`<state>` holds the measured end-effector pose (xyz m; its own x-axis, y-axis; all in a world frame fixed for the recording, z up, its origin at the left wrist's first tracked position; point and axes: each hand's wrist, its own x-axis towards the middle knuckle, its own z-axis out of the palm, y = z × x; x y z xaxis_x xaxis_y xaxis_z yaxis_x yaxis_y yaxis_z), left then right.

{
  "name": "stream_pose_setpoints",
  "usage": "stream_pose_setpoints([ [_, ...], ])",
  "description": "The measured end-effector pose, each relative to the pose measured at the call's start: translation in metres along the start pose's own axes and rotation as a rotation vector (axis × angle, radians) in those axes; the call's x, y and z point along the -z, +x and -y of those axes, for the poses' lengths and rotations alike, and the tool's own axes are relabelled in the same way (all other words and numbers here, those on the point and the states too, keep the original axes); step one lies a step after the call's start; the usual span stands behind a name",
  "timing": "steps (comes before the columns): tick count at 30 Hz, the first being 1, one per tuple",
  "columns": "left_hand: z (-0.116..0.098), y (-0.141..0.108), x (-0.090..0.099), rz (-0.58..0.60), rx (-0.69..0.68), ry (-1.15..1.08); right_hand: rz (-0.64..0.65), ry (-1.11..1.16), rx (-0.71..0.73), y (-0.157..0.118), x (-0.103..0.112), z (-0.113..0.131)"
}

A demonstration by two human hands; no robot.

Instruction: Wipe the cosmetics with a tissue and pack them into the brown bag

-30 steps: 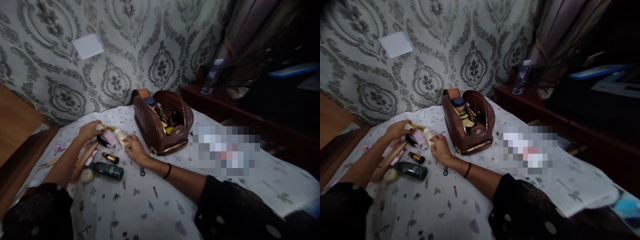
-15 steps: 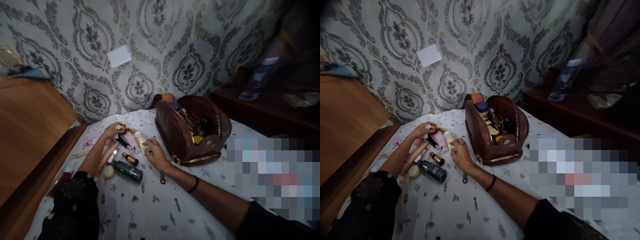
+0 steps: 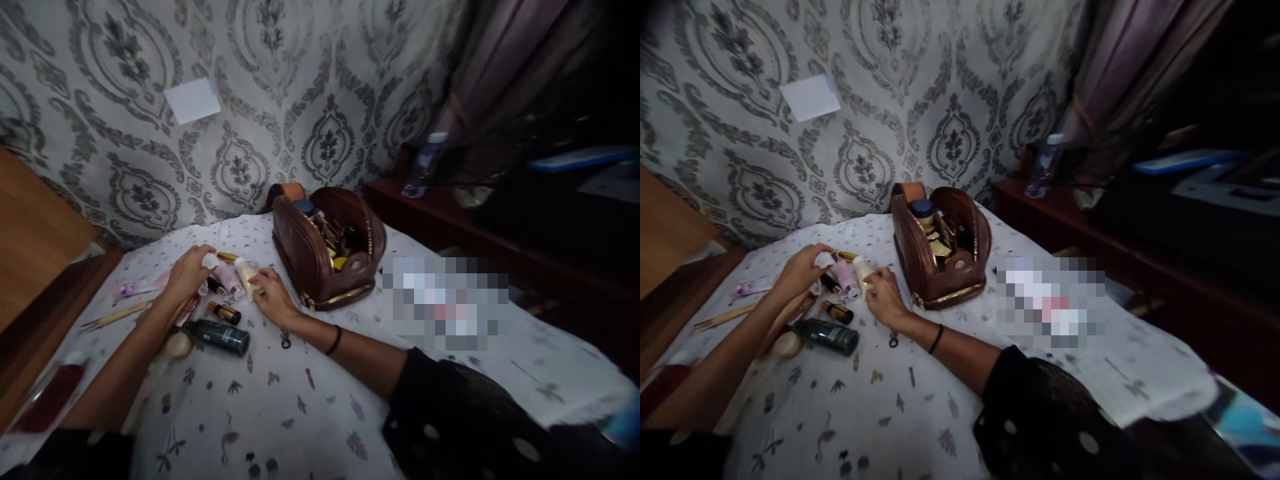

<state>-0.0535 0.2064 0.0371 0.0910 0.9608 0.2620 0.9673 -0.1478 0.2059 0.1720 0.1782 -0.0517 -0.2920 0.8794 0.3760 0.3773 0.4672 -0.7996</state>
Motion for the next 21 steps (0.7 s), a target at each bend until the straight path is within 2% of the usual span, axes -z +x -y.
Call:
stream_pose_setpoints([
  [4,-0.018,-0.032,-0.007,0.012,-0.137,-0.026,-0.01,-0.046,-0.003,-0.001,0.0,0.001],
  [9,-0.023,-0.058,0.001,-0.014,-0.16,-0.085,-0.013,-0.04,0.038,-0.001,0.001,-0.004],
  [11,-0.021,-0.063,0.008,-0.035,-0.125,-0.131,-0.013,-0.027,0.052,-0.001,0.001,-0.007],
  [15,-0.013,-0.066,0.022,-0.107,0.036,-0.177,-0.017,-0.017,0.074,0.001,-0.001,-0.012],
  [21,0.006,-0.06,0.021,-0.15,0.165,-0.119,-0.014,-0.031,0.096,0.001,-0.002,-0.014],
])
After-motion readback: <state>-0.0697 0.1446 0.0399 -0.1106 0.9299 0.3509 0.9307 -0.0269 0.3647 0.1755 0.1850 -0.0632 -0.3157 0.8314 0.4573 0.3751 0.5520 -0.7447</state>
